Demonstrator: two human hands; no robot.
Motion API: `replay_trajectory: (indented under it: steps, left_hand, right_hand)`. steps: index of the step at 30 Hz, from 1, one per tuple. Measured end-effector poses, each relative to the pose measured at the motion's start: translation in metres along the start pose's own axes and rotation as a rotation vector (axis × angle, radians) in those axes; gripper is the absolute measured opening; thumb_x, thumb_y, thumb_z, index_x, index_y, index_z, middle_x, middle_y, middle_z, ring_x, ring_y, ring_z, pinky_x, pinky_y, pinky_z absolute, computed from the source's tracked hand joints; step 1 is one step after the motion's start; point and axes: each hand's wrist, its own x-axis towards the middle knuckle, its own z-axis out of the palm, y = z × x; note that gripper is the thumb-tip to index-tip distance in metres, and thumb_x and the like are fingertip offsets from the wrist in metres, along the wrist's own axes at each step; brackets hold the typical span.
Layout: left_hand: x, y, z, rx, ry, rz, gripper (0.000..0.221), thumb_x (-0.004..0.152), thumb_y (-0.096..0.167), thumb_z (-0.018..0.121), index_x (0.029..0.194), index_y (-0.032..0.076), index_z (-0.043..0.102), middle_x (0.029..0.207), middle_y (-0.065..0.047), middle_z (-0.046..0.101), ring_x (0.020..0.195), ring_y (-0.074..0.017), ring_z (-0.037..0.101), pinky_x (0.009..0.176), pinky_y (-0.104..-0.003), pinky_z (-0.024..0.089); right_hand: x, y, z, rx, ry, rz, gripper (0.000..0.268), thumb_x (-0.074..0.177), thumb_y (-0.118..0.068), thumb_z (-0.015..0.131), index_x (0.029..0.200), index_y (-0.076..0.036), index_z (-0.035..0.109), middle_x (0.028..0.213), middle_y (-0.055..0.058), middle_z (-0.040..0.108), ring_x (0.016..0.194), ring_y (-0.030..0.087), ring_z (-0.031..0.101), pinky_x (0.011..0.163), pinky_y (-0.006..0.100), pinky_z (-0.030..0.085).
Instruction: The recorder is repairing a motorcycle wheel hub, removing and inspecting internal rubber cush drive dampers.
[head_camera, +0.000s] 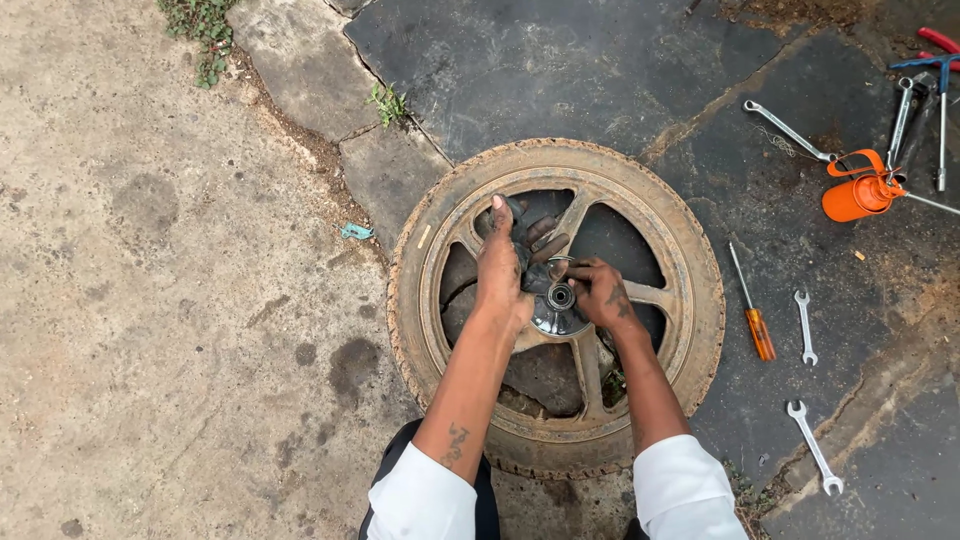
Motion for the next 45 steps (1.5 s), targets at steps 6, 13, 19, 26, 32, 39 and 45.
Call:
replay_trajectory:
  steps: [6,13,19,26,32,39,45]
  left_hand:
    - [-0.001,-0.004,-0.001,-0.005,-0.048,0.019,0.076,0.087,0.068,0.054,0.142,0.016,0.047,0.113,-0.012,0.065,0.101,-0.0289,0.072,0.065,-0.038,0.06]
    - [-0.002,-0.006,0.004,-0.014,-0.035,0.018,0.073,0.092,0.065,0.051,0.145,0.014,0.046,0.109,-0.013,0.063,0.102,-0.0286,0.071,0.068,-0.037,0.061]
    - [-0.003,-0.006,0.006,0.002,-0.019,0.004,0.067,0.093,0.063,0.05,0.139,0.014,0.045,0.107,-0.013,0.064,0.102,-0.0289,0.071,0.068,-0.037,0.061]
    - [0.001,-0.01,0.004,-0.005,-0.028,-0.016,0.065,0.093,0.063,0.051,0.135,0.015,0.047,0.106,-0.011,0.064,0.099,-0.0278,0.071,0.064,-0.037,0.06]
    - [0.002,-0.007,0.007,-0.001,-0.013,-0.034,0.059,0.093,0.063,0.051,0.129,0.017,0.05,0.104,-0.01,0.065,0.098,-0.0269,0.072,0.063,-0.036,0.059]
    - [0.011,-0.017,0.006,-0.007,-0.021,-0.037,0.063,0.092,0.064,0.053,0.129,0.013,0.051,0.103,-0.01,0.066,0.094,-0.0279,0.072,0.061,-0.036,0.059]
    - [0.011,-0.012,0.01,0.32,-0.104,-0.088,0.066,0.09,0.067,0.052,0.117,0.008,0.06,0.09,-0.008,0.072,0.072,-0.0174,0.073,0.05,-0.031,0.055]
  right_hand:
    - [0.009,-0.033,-0.012,0.007,-0.018,0.249,0.025,0.084,-0.008,0.079,0.108,-0.004,0.077,0.104,0.019,0.074,0.096,0.032,0.075,0.085,0.045,0.059]
    - [0.005,-0.055,0.016,-0.281,0.164,0.166,0.046,0.061,-0.004,0.089,0.106,-0.001,0.078,0.111,0.022,0.068,0.107,0.043,0.063,0.087,0.055,0.053]
    - [-0.005,-0.027,0.064,-0.179,0.363,0.306,0.042,0.07,-0.003,0.083,0.11,0.005,0.072,0.112,0.021,0.061,0.105,0.038,0.061,0.088,0.051,0.053]
    - [-0.013,-0.014,0.103,-0.152,0.665,0.226,0.033,0.083,-0.012,0.082,0.107,0.009,0.071,0.119,0.02,0.056,0.111,0.038,0.055,0.092,0.051,0.049]
    - [-0.011,-0.022,0.097,-0.25,0.684,0.245,0.038,0.086,-0.023,0.082,0.107,0.007,0.072,0.132,0.022,0.055,0.125,0.04,0.049,0.103,0.052,0.045]
    - [-0.018,-0.015,0.095,-0.426,0.504,0.036,0.053,0.079,-0.02,0.081,0.124,0.006,0.072,0.133,0.022,0.059,0.125,0.038,0.05,0.104,0.054,0.043]
    - [-0.014,-0.029,0.018,0.262,0.288,0.41,0.041,0.088,-0.016,0.077,0.126,0.0,0.074,0.12,0.019,0.073,0.113,0.029,0.066,0.095,0.039,0.054]
